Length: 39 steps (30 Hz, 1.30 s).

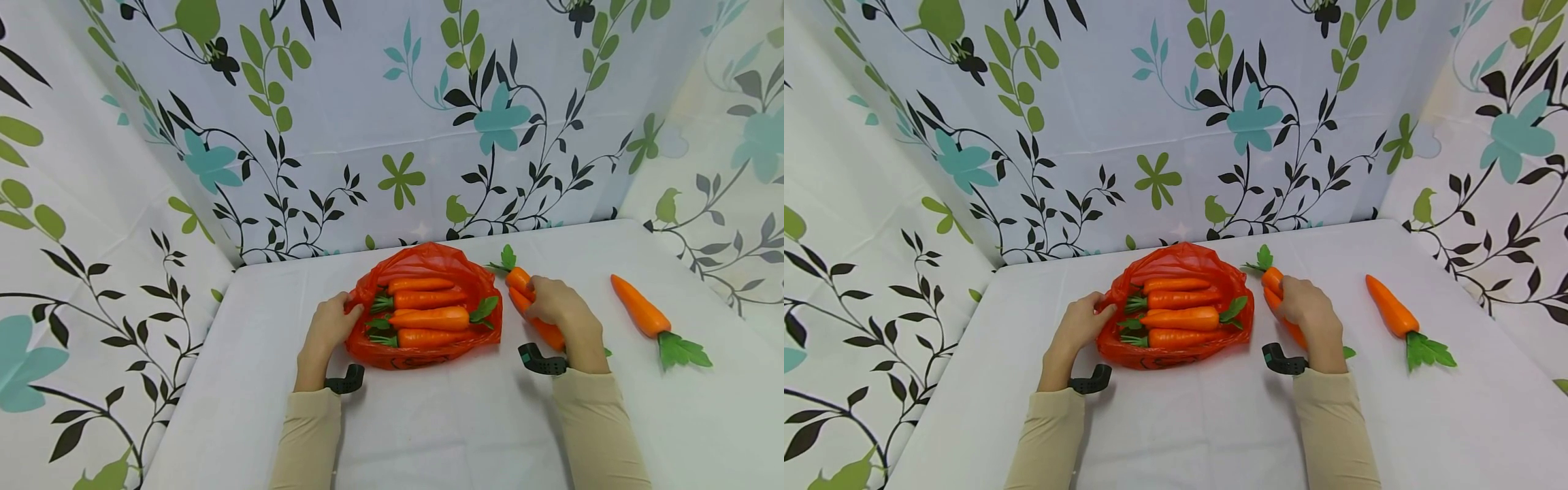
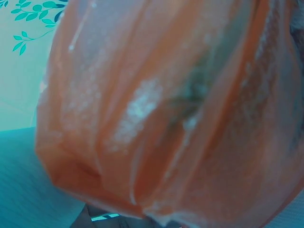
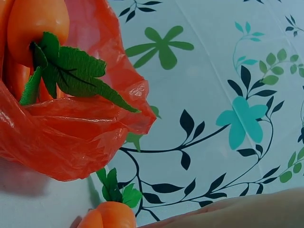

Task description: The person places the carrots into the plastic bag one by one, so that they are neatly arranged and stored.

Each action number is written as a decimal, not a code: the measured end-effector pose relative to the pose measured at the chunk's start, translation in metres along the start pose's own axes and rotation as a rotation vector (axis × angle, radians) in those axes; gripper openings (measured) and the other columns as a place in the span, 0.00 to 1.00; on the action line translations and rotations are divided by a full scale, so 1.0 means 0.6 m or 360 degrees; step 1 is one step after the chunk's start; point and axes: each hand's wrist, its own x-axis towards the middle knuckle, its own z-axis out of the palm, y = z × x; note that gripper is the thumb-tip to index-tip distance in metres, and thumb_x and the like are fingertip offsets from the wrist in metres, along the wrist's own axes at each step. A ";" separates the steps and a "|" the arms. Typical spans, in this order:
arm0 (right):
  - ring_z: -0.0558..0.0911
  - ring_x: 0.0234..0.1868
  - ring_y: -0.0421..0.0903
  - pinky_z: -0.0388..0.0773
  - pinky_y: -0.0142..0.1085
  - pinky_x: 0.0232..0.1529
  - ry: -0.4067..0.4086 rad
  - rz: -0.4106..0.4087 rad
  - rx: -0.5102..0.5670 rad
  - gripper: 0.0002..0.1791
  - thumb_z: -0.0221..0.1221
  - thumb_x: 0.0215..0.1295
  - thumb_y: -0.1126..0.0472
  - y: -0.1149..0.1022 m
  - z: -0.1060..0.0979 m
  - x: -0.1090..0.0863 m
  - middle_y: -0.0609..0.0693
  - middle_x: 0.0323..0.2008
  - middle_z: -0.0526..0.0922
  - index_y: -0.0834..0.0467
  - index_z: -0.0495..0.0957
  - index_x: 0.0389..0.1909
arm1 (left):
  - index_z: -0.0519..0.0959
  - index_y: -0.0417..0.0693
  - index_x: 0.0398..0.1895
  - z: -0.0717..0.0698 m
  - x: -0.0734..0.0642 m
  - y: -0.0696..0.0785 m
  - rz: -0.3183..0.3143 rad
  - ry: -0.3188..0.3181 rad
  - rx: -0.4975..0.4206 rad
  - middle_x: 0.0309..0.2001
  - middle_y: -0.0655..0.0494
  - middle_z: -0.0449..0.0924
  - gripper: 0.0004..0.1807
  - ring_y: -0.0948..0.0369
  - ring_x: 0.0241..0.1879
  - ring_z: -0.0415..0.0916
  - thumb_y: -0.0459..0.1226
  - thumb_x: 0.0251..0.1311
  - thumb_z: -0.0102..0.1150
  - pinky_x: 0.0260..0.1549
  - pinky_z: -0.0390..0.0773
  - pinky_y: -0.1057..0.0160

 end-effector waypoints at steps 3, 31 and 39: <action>0.75 0.46 0.58 0.79 0.45 0.41 -0.0016 0.0012 -0.0022 0.29 0.63 0.61 0.60 0.000 0.001 -0.002 0.66 0.48 0.77 0.68 0.69 0.60 | 0.77 0.38 0.57 0.000 0.001 -0.001 0.0006 0.0002 0.0005 0.54 0.40 0.83 0.21 0.45 0.51 0.81 0.43 0.70 0.55 0.56 0.79 0.45; 0.75 0.46 0.58 0.78 0.45 0.40 -0.0131 0.0048 -0.0130 0.30 0.69 0.55 0.58 -0.007 0.004 -0.008 0.64 0.46 0.78 0.63 0.74 0.57 | 0.77 0.38 0.58 -0.002 -0.001 0.001 -0.0005 -0.0010 0.0002 0.54 0.40 0.83 0.21 0.46 0.52 0.80 0.43 0.70 0.54 0.56 0.79 0.45; 0.76 0.42 0.55 0.77 0.42 0.38 -0.0090 0.0037 -0.0092 0.27 0.69 0.55 0.59 -0.006 0.006 -0.007 0.61 0.41 0.79 0.66 0.74 0.53 | 0.76 0.38 0.59 -0.002 0.000 0.000 -0.0004 -0.0020 0.0001 0.56 0.40 0.82 0.22 0.46 0.54 0.80 0.44 0.70 0.55 0.58 0.78 0.45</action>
